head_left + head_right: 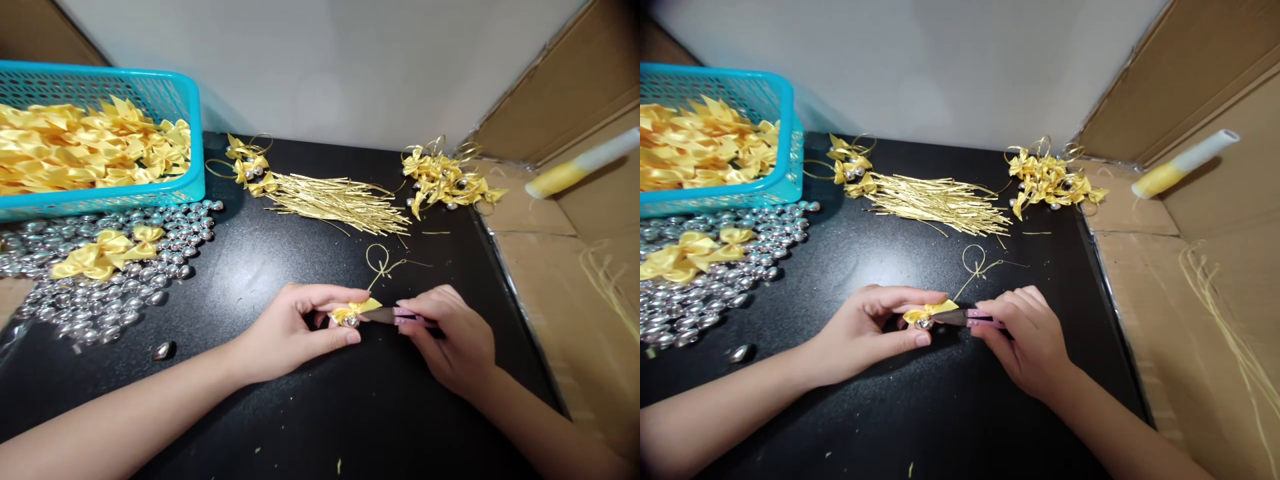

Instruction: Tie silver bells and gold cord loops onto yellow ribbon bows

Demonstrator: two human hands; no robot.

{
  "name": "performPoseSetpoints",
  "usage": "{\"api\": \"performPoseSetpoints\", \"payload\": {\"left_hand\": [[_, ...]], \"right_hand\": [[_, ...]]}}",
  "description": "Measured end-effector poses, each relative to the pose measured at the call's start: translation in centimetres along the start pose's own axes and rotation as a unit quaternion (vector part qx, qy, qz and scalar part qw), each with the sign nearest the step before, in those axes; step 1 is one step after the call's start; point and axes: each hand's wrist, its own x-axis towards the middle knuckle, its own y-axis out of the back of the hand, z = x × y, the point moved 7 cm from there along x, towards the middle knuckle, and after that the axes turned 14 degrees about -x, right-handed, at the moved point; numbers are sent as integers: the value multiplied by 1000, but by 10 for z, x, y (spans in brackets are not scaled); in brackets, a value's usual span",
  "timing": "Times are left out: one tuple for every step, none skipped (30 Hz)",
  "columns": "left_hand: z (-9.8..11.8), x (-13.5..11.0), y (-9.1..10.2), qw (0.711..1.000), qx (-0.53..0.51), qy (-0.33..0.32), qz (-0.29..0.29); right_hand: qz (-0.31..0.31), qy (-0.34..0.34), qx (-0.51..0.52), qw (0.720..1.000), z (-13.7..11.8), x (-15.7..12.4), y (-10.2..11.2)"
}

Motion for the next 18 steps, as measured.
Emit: {"api": "performPoseSetpoints", "payload": {"left_hand": [[0,0,0,1000,1,1,0],[-1,-1,0,1000,3,2,-1],[-1,-1,0,1000,5,2,-1],[-1,-1,0,1000,6,2,-1],[-1,-2,0,1000,7,2,-2],[-1,-2,0,1000,7,2,-3],[-1,-1,-1,1000,7,1,-5],[-1,-1,-1,1000,6,0,-7],[0,-1,-1,1000,4,-1,-9],[1,-1,-2,1000,4,-4,-10],[1,0,-2,1000,4,-6,-11],[2,0,-2,1000,4,-7,-11],[2,0,-2,1000,6,-8,-11],[2,0,-2,1000,7,-7,-11],[2,0,-2,1000,10,-7,-10],[1,0,-1,1000,12,-7,-9],[1,0,-1,1000,13,-7,-10],[1,0,-1,1000,15,-8,-10]], "right_hand": [[0,3,-3,1000,0,1,0],[-2,6,-7,1000,-1,1,0],[-5,8,-10,1000,-2,2,0],[-9,10,-12,1000,-3,3,-1],[-11,10,-13,1000,-3,3,-1],[-14,11,-12,1000,-4,3,-1],[-15,12,-12,1000,-4,3,-1],[-17,14,-13,1000,-5,3,-1],[-17,17,-13,1000,-5,3,-1],[-17,20,-14,1000,-6,2,-2],[-16,21,-15,1000,-6,1,-2],[-14,21,-15,1000,-5,1,-2],[-14,19,-16,1000,-5,1,-2],[-13,17,-16,1000,-5,1,-2],[-13,16,-16,1000,-5,1,-2],[-14,17,-16,1000,-5,1,-2],[-15,17,-17,1000,-5,2,-2],[-14,19,-19,1000,-5,2,-2]]}}
